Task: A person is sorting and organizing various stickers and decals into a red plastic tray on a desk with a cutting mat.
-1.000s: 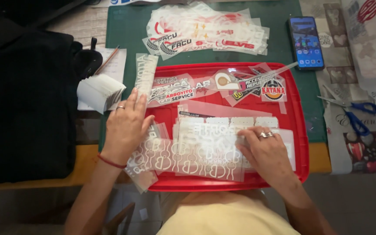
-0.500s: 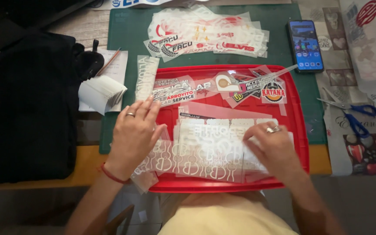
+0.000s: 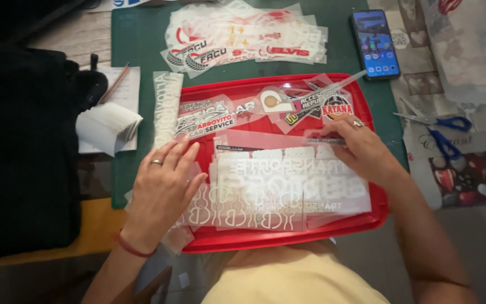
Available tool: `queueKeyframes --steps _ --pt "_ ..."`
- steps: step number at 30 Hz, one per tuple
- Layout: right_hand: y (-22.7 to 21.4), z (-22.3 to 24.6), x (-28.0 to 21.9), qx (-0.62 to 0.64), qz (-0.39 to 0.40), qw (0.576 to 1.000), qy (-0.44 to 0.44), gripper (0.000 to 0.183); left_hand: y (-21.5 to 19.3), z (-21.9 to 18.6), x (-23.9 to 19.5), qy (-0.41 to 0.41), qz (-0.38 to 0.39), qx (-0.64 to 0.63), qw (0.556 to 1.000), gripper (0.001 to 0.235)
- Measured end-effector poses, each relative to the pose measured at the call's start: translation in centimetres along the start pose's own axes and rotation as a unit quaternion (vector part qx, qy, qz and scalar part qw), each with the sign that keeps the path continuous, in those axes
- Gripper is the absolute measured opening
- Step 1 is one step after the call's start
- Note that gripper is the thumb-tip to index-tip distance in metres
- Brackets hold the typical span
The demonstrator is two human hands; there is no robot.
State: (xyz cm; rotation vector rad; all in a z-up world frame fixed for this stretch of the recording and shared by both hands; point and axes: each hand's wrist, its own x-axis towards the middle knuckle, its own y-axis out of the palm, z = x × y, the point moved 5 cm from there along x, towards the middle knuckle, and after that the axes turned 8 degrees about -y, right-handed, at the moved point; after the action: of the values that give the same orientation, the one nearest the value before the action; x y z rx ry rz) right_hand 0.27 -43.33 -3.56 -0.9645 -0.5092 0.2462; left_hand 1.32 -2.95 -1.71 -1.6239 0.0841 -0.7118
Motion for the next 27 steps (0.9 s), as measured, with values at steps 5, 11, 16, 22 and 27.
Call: queueKeyframes --steps 5,11,16,22,27 --pt "-0.5 -1.2 -0.5 0.085 0.025 0.995 0.040 0.065 -0.3 -0.3 0.0 0.003 0.012 -0.015 1.000 0.056" --pt "-0.5 -2.4 -0.9 0.119 0.045 0.986 0.103 0.091 -0.4 -0.5 0.0 -0.011 0.045 -0.039 0.998 0.054" --pt "-1.0 -1.6 -0.6 0.140 0.041 0.984 0.100 0.093 -0.4 -0.5 -0.3 -0.021 0.065 -0.046 0.997 0.054" --pt "-1.0 -2.7 -1.2 0.140 0.019 0.978 0.154 0.074 0.1 -0.6 -0.8 -0.009 0.047 -0.048 0.998 0.058" --pt "-0.8 -5.9 -1.3 0.144 -0.033 0.977 0.152 0.070 0.1 -0.9 -0.5 -0.001 0.051 -0.062 0.997 0.058"
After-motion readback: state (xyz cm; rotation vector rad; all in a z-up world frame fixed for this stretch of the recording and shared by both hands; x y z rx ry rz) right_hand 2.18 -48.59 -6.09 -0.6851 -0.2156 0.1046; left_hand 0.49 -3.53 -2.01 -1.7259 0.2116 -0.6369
